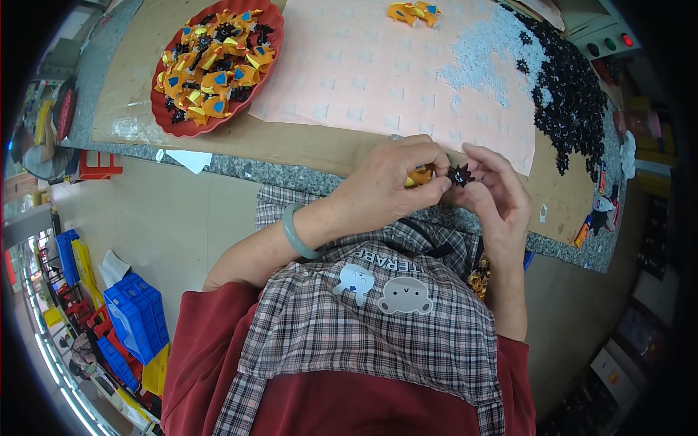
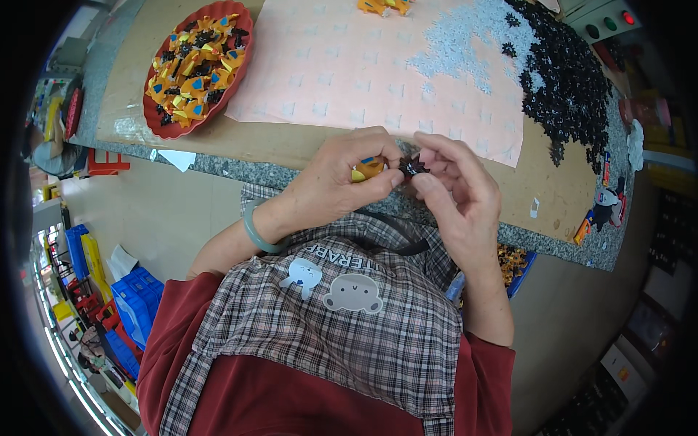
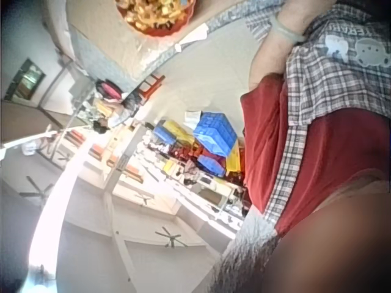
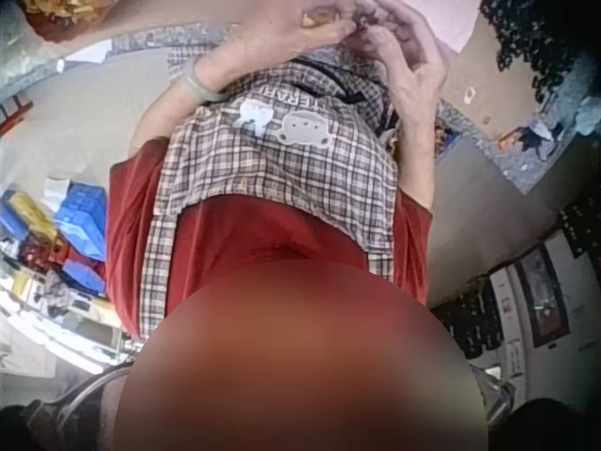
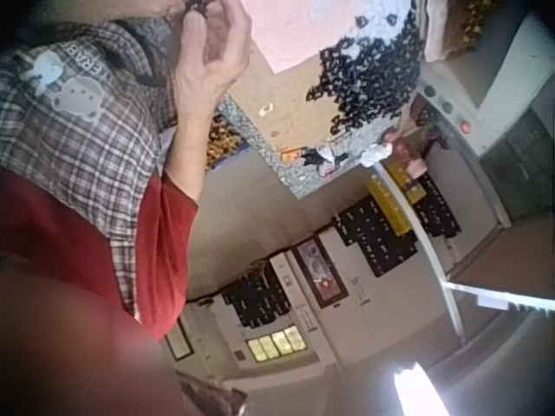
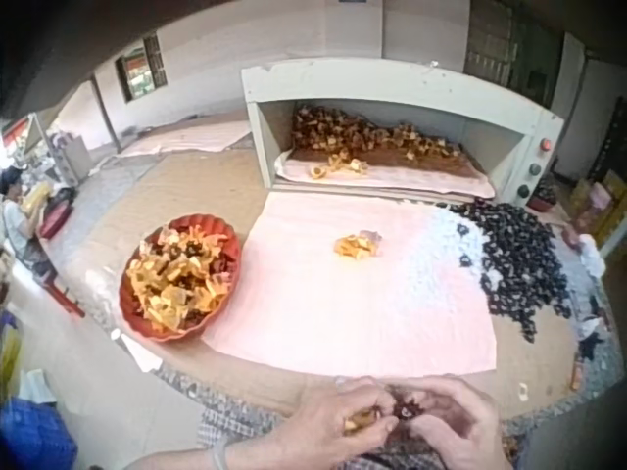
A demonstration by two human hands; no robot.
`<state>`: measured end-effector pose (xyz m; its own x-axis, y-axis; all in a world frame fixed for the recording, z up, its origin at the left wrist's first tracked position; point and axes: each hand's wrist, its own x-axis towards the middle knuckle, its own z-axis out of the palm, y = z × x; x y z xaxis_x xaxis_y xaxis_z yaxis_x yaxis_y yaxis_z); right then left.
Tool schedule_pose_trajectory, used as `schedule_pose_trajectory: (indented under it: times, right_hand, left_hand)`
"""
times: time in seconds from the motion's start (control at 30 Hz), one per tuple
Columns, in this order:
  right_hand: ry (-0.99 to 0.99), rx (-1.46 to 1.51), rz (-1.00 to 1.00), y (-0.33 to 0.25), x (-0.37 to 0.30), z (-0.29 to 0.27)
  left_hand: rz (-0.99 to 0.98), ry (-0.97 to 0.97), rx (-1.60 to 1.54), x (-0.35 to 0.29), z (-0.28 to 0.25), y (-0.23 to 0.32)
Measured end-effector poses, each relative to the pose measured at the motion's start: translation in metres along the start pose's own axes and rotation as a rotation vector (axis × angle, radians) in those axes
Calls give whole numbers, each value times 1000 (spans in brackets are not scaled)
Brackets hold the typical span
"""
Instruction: Manually assembling small yellow and blue plastic pieces into black circular bases at a factory workstation.
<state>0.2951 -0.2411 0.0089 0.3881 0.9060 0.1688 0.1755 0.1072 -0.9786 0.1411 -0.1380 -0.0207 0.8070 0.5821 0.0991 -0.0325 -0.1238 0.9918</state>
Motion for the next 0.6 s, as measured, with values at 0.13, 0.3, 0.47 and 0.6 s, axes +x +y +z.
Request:
schedule_pose_trajectory:
  times: [0.13,0.3,0.47,0.6]
  right_hand:
    - [-223,55,270,5,-1,-16]
    - [-147,1,232,8,1,-25]
    - [-167,-319,89,16,-1,-23]
    - [-185,-500,-5,16,-1,-22]
  left_hand:
    - [71,-17,70,-1,0,0]
    - [-99,-79,-487,-1,-15,-13]
    - [-126,-131,-630,-3,-21,-19]
    - [-206,-56,-661,-7,-24,-14]
